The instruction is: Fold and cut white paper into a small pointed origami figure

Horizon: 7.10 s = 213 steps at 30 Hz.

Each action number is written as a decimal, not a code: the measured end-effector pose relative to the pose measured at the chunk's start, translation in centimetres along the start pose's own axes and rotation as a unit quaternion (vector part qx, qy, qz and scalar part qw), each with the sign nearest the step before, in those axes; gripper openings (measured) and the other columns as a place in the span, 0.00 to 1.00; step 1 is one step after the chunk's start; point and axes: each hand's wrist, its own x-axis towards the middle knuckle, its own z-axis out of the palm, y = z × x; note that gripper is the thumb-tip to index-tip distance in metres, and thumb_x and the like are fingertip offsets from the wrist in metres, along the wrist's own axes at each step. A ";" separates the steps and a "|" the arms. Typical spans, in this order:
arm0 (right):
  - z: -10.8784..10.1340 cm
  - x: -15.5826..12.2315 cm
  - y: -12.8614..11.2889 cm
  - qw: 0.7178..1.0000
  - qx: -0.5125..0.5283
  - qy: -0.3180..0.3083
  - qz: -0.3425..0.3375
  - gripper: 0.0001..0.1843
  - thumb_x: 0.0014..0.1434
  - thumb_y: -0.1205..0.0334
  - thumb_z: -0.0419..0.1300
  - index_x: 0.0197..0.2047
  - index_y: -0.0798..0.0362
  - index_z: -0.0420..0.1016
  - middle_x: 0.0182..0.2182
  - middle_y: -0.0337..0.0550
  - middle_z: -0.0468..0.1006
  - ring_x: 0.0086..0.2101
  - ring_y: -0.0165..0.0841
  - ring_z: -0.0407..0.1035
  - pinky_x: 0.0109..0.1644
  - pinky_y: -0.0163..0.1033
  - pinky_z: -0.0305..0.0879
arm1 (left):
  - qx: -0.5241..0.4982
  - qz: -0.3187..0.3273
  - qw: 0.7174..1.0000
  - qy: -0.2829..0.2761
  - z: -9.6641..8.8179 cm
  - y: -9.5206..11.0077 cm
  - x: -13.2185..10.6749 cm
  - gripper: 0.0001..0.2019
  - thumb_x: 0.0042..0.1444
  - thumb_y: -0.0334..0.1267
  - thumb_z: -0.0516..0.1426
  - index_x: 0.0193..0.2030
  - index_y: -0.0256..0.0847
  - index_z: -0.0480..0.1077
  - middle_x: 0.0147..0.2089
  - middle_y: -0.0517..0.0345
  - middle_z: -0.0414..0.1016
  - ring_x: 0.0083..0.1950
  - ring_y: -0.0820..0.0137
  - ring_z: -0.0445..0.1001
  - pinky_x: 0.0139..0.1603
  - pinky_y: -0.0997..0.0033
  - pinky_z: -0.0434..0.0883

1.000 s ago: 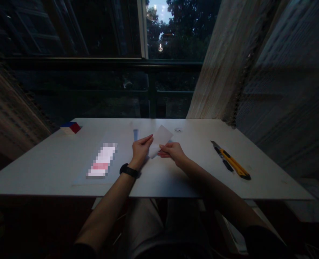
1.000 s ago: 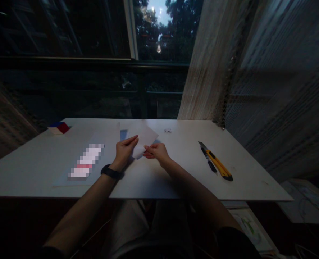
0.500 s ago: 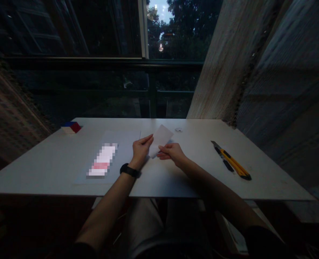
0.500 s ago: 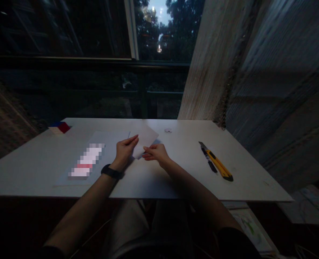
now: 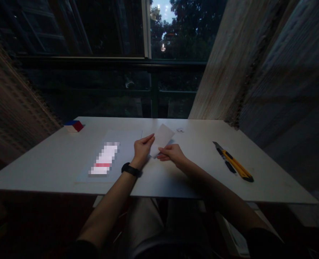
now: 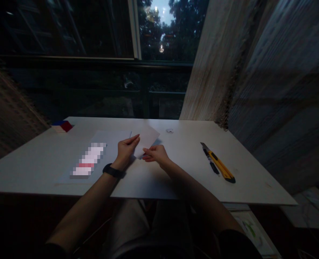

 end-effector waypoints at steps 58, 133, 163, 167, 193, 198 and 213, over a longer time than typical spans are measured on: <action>-0.4 0.0 -0.3 1.000 -0.002 -0.021 0.002 0.09 0.52 0.64 0.62 0.26 0.63 0.73 0.18 0.47 0.76 0.20 0.30 0.72 0.23 0.30 0.69 | -0.052 -0.050 0.997 -0.032 0.0 0.5 -0.2 0.21 0.40 0.42 0.64 0.42 0.35 0.75 0.38 0.49 0.78 0.40 0.64 0.74 0.44 0.65 0.69; -0.2 0.2 0.9 0.991 -0.066 -0.109 -0.036 0.11 0.44 0.62 0.66 0.24 0.60 0.69 0.20 0.44 0.76 0.18 0.28 0.70 0.16 0.27 0.63 | -0.084 -0.047 0.995 -0.020 -0.1 0.5 -0.1 0.22 0.41 0.42 0.64 0.44 0.34 0.74 0.40 0.48 0.77 0.38 0.66 0.74 0.43 0.67 0.69; -2.2 1.3 -0.2 0.989 0.103 0.089 -0.050 0.10 0.41 0.67 0.66 0.19 0.57 0.67 0.18 0.41 0.74 0.21 0.29 0.70 0.26 0.33 0.69 | -0.053 -0.066 0.995 -0.047 0.0 0.0 -0.1 0.22 0.39 0.42 0.65 0.42 0.34 0.75 0.38 0.47 0.78 0.37 0.64 0.75 0.42 0.66 0.70; -2.5 1.3 -0.2 0.987 0.112 0.100 -0.048 0.09 0.42 0.67 0.65 0.19 0.57 0.67 0.17 0.42 0.74 0.20 0.29 0.69 0.25 0.33 0.68 | -0.050 -0.068 0.995 -0.048 0.1 -0.2 -0.1 0.22 0.38 0.42 0.65 0.42 0.34 0.75 0.38 0.46 0.78 0.38 0.64 0.75 0.42 0.66 0.69; -3.2 1.6 0.0 0.991 0.089 0.078 -0.068 0.15 0.39 0.61 0.69 0.20 0.56 0.65 0.20 0.43 0.74 0.21 0.30 0.69 0.25 0.36 0.70 | -0.062 -0.131 0.984 -0.103 0.2 1.2 -0.8 0.23 0.38 0.44 0.65 0.41 0.31 0.75 0.31 0.49 0.77 0.28 0.69 0.73 0.30 0.71 0.67; -3.0 1.5 -0.2 0.995 0.079 0.044 -0.044 0.15 0.45 0.54 0.65 0.24 0.57 0.68 0.19 0.43 0.73 0.20 0.30 0.68 0.23 0.36 0.69 | -0.043 -0.160 0.977 -0.135 0.0 1.2 -0.9 0.17 0.39 0.48 0.64 0.27 0.32 0.74 0.25 0.52 0.75 0.23 0.73 0.68 0.24 0.74 0.63; -2.3 0.6 -0.4 0.996 0.067 -0.034 -0.039 0.16 0.37 0.54 0.67 0.21 0.56 0.67 0.16 0.35 0.67 0.18 0.25 0.61 0.22 0.31 0.58 | -0.038 -0.166 0.962 -0.214 -0.2 1.1 -0.8 0.19 0.40 0.49 0.63 0.16 0.34 0.66 0.17 0.58 0.66 0.19 0.76 0.63 0.22 0.74 0.60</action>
